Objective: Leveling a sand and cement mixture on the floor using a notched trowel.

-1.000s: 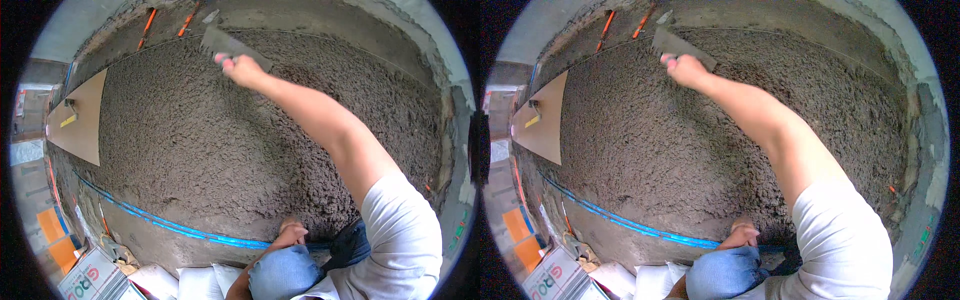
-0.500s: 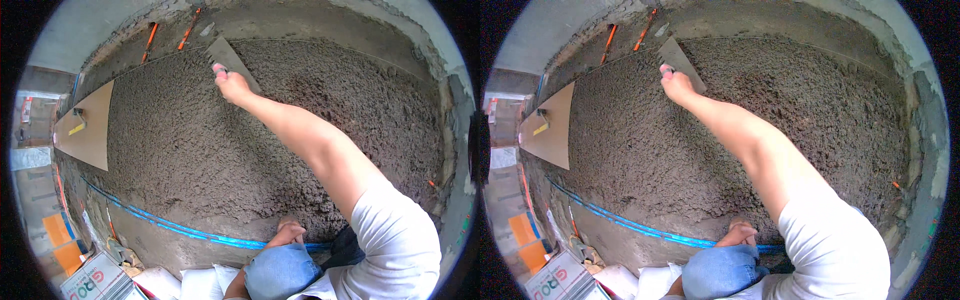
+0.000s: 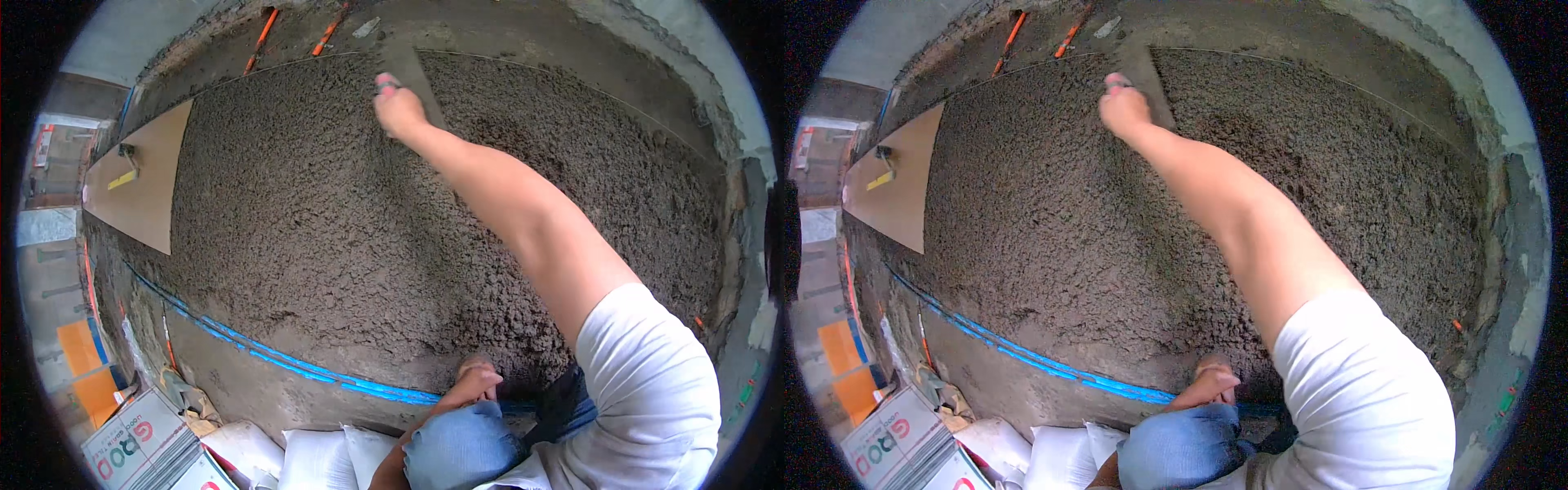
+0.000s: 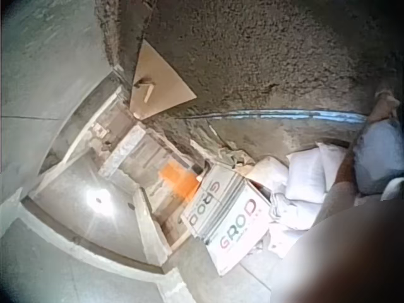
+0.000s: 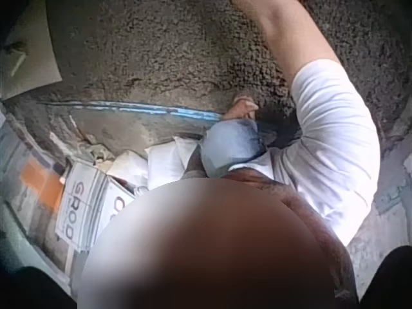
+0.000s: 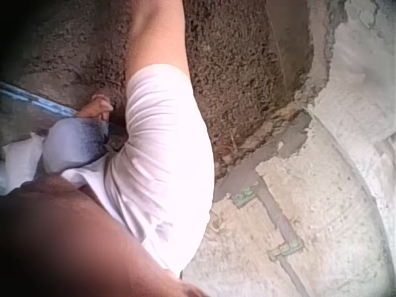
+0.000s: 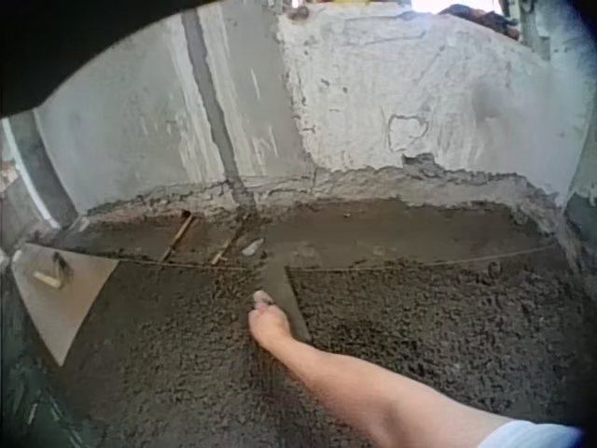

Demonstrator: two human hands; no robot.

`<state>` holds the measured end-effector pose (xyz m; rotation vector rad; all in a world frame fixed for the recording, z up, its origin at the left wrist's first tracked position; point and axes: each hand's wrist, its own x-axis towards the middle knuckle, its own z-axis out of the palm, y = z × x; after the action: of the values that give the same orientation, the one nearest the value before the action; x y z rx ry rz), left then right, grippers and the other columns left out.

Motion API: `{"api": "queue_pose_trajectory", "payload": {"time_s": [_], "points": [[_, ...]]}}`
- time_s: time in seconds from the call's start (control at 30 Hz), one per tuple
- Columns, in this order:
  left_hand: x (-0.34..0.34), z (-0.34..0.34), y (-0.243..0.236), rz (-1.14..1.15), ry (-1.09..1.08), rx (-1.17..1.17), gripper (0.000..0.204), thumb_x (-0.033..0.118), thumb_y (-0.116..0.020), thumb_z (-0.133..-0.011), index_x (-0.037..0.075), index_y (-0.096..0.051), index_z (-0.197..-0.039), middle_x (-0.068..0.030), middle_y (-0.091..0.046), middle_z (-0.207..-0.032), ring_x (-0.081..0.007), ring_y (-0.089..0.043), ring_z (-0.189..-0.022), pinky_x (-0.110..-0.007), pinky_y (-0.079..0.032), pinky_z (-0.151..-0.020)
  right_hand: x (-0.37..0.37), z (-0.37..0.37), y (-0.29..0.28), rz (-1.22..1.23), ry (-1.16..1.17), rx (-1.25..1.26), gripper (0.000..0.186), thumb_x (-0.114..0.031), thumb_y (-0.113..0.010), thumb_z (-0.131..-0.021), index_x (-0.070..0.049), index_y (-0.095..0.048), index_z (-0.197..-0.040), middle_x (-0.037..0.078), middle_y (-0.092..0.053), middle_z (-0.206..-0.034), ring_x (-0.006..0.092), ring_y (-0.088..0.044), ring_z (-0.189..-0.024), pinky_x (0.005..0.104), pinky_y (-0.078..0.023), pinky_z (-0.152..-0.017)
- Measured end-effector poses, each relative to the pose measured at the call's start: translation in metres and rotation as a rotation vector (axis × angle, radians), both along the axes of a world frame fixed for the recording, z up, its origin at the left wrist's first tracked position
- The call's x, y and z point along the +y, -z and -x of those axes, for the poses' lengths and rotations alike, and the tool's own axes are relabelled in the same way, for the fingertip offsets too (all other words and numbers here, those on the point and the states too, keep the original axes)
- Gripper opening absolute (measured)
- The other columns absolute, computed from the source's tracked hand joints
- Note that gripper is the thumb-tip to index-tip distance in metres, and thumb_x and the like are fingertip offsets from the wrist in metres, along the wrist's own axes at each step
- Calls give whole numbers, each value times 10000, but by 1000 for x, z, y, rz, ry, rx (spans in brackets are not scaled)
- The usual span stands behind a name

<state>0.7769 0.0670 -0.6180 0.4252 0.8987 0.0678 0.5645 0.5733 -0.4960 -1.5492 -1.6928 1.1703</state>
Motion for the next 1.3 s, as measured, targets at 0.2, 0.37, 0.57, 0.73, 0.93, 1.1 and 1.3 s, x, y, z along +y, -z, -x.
{"api": "queue_pose_trajectory", "payload": {"time_s": [0.2, 0.37, 0.57, 0.73, 0.93, 1.1, 1.3], "points": [[-6, 2, -5, -204, 64, 125, 403, 279, -390, -955, -4, -658, -852, -127, -659, -784, -261, -625, -690, -410, -497, -634, -72, -69, -39, 27, -122, 82, 320, -240, -508, -804, 34, -613, -933, 261, -626, -951, 404, -603, -922, 454, -472, -802], [35, 10, -56, -101, -146, -56, 400, 288, -479, -919, 6, -653, -696, -89, -632, -616, -157, -584, -494, -290, -443, -430, -40, -68, -30, 17, -276, -76, 372, -302, -502, -835, 36, -608, -949, 266, -631, -924, 404, -608, -933, 435, -470, -821], [52, 6, -78, -44, 12, 105, 462, 299, -364, -962, -53, -659, -903, -208, -665, -816, -336, -642, -733, -408, -520, -689, 6, -145, -2, -72, -50, -83, 340, -313, -501, -848, 6, -619, -833, 138, -623, -636, 271, -636, -551, 377, -498, -560], [39, 13, -72, 189, 65, -76, 441, 292, -371, -955, -51, -644, -909, -192, -653, -798, -296, -634, -699, -390, -517, -645, -59, -157, -37, -3, -228, -103, 368, -307, -487, -833, -7, -625, -996, 245, -620, -1016, 372, -590, -997, 423, -451, -878], [20, 5, 11, 476, 223, -356, 416, 283, -378, -947, -50, -626, -916, -172, -639, -775, -246, -624, -657, -368, -512, -589, -18, -144, -18, -38, -66, -131, 388, -344, -508, -837, 13, -620, -945, 245, -642, -867, 406, -616, -866, 440, -478, -782], [-5, 0, 29, -141, -150, -564, 357, 267, -400, -954, -42, -578, -962, -156, -614, -854, -250, -598, -757, -371, -492, -666, -1, -200, -22, 121, 45, -56, 392, -321, -490, -835, 18, -653, -942, 255, -634, -970, 394, -601, -972, 434, -467, -846], [7, 5, 5, -147, 28, 103, 337, 237, -460, -938, -5, -646, -794, -116, -645, -693, -213, -622, -573, -343, -508, -527, -58, -185, -42, 14, -342, -178, 400, -315, -489, -828, 26, -625, -987, 248, -624, -999, 392, -590, -980, 439, -461, -870]]}}
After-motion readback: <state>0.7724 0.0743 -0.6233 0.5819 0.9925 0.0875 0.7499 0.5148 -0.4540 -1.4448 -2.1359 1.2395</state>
